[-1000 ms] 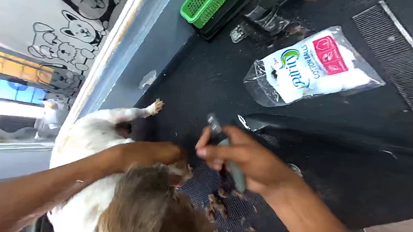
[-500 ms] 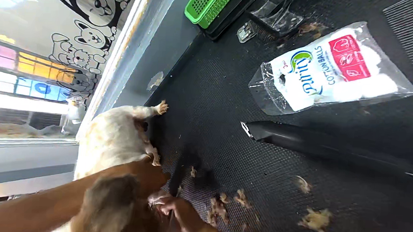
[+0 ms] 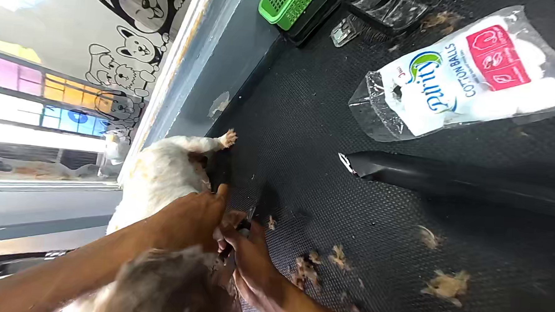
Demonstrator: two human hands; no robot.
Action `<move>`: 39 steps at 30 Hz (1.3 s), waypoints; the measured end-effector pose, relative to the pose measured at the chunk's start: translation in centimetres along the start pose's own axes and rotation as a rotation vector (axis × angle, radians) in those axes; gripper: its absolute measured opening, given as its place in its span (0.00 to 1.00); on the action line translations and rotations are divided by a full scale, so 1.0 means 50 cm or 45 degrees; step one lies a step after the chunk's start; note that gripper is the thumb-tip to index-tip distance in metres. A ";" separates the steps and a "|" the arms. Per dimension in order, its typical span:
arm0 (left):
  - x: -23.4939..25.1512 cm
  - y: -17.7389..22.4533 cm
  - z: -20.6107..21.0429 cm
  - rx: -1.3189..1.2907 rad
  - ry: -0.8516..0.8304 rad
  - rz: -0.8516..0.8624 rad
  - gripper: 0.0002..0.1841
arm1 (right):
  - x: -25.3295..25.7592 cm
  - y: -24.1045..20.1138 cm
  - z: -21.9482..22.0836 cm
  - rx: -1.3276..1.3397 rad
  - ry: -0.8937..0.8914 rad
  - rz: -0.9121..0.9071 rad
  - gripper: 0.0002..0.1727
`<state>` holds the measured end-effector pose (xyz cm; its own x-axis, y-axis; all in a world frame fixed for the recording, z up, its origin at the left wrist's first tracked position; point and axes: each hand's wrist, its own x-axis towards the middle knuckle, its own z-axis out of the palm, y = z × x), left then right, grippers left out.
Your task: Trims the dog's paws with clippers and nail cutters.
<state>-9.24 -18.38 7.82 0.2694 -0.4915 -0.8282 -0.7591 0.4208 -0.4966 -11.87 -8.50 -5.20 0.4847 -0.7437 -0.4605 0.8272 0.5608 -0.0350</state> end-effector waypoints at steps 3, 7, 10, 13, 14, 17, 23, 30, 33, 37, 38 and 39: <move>0.007 -0.011 0.018 0.025 -0.069 0.002 0.32 | 0.005 0.012 -0.007 0.078 0.062 -0.075 0.03; -0.003 -0.037 0.030 0.061 0.008 0.039 0.18 | 0.018 0.008 0.005 0.015 0.062 -0.179 0.05; -0.020 -0.070 0.021 -0.025 0.110 0.129 0.13 | 0.027 -0.006 0.034 -0.087 0.114 -0.176 0.08; -0.023 -0.075 0.009 -0.215 0.064 0.177 0.22 | 0.027 -0.008 0.033 -0.060 0.126 -0.272 0.06; -0.019 -0.070 0.009 -0.342 0.062 0.177 0.26 | 0.022 -0.019 0.030 -0.048 0.144 -0.283 0.06; 0.006 -0.057 0.015 -0.836 0.116 0.268 0.23 | 0.016 -0.058 0.025 -0.005 0.254 -0.327 0.05; 0.054 -0.039 -0.002 -1.084 0.259 0.443 0.17 | 0.048 -0.111 0.015 0.261 0.320 -0.310 0.08; 0.070 -0.099 0.015 -1.264 0.514 0.276 0.15 | 0.066 -0.060 0.024 0.233 0.180 -0.171 0.08; 0.069 -0.106 0.037 -1.273 0.552 0.253 0.13 | 0.067 -0.041 0.051 0.280 0.138 -0.100 0.09; 0.060 -0.127 0.070 -1.320 0.635 0.172 0.16 | 0.081 -0.045 0.070 0.222 0.089 -0.055 0.11; 0.054 -0.132 0.075 -1.325 0.676 0.169 0.16 | 0.085 -0.045 0.077 0.198 0.072 -0.034 0.10; 0.047 -0.137 0.080 -1.337 0.723 0.174 0.17 | 0.086 -0.044 0.085 0.184 0.059 -0.006 0.09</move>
<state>-1.02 -19.38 8.22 0.0499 -0.8681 -0.4938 -0.9447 -0.2015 0.2587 -10.41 -14.48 -3.32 0.4695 -0.7269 -0.5011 0.8635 0.4963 0.0891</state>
